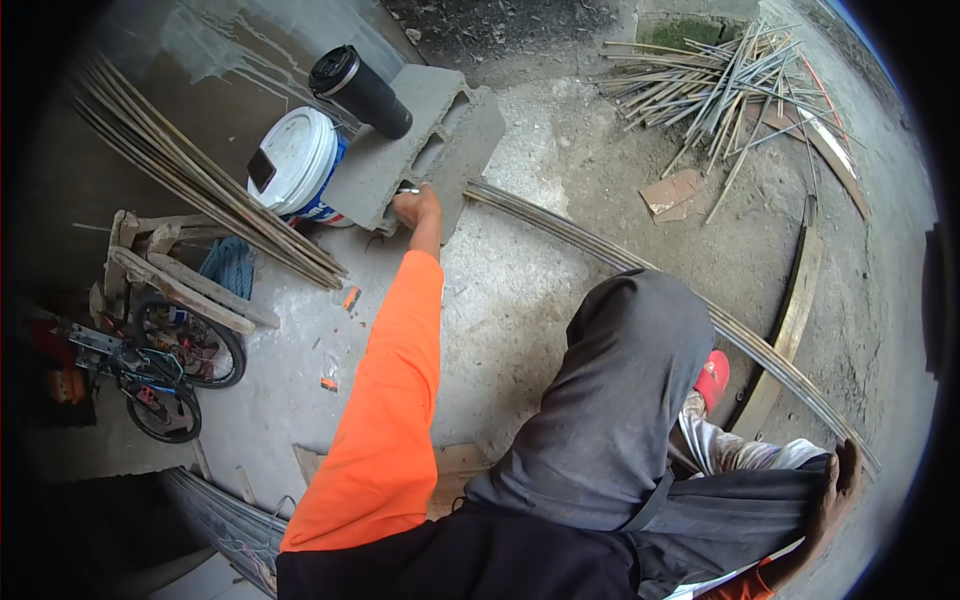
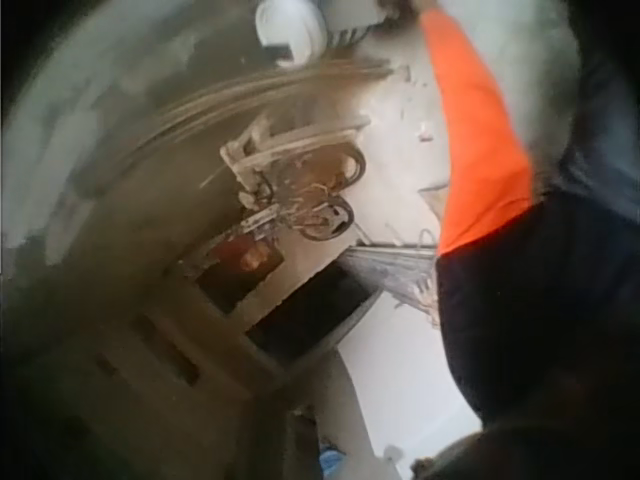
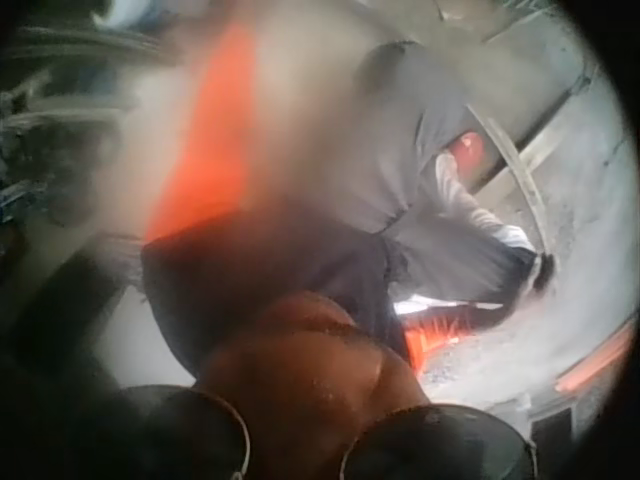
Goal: The person aligns several steel rods on a wooden plank and uses an angle grinder to cut them. After cutting, the person gathers the cut pieces and places them into a pile.
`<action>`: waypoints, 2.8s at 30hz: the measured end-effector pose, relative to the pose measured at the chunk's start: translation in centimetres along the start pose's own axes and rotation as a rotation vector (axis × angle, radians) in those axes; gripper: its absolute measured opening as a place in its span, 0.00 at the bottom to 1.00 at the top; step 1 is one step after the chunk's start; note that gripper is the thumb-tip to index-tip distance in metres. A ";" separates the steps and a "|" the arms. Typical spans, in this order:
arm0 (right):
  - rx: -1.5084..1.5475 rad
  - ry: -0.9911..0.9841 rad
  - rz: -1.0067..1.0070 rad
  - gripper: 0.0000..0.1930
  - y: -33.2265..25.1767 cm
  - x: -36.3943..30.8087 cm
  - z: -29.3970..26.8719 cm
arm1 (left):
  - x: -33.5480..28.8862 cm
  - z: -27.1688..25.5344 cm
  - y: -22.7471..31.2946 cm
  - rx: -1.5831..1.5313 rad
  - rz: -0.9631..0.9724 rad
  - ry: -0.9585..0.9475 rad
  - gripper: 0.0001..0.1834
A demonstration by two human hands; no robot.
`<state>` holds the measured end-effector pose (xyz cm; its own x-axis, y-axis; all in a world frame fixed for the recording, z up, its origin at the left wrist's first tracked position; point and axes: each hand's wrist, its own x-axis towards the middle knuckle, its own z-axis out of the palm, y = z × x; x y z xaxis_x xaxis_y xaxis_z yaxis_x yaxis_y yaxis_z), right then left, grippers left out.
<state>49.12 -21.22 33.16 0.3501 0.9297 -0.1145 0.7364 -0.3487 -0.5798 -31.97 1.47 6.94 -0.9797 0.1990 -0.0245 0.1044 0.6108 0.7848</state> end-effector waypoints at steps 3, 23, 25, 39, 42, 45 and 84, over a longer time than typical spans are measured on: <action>-0.052 0.011 0.016 0.28 0.6 -0.5 -0.3 | 0.2 0.8 0.0 -0.016 -0.089 0.081 0.19; -0.045 0.211 -0.022 0.26 -6.7 -1.8 0.2 | -23.2 -12.8 7.6 -0.406 0.063 -0.932 0.12; -0.033 0.185 -0.041 0.26 -6.7 -1.6 0.9 | -26.7 -15.3 12.2 -0.506 0.312 -0.975 0.18; 0.042 0.232 -0.024 0.24 -4.6 -2.5 0.8 | -46.6 -33.3 23.2 -1.587 0.705 -2.464 0.50; 0.012 0.257 -0.042 0.24 -4.0 -2.3 0.5 | -44.6 -36.2 21.7 -1.340 0.404 -2.646 0.46; 0.027 0.237 -0.052 0.24 -4.2 -2.1 1.4 | -43.4 -36.7 22.7 -1.144 0.416 -2.696 0.41; -0.019 0.155 -0.005 0.26 2.3 -0.2 0.2 | -28.0 -30.6 16.0 -0.806 0.721 -1.768 0.56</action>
<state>50.60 -22.18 31.70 0.4301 0.9026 0.0153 0.7488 -0.3473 -0.5645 -8.12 -17.77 39.07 0.4287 0.8548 0.2925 -0.2540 -0.1967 0.9470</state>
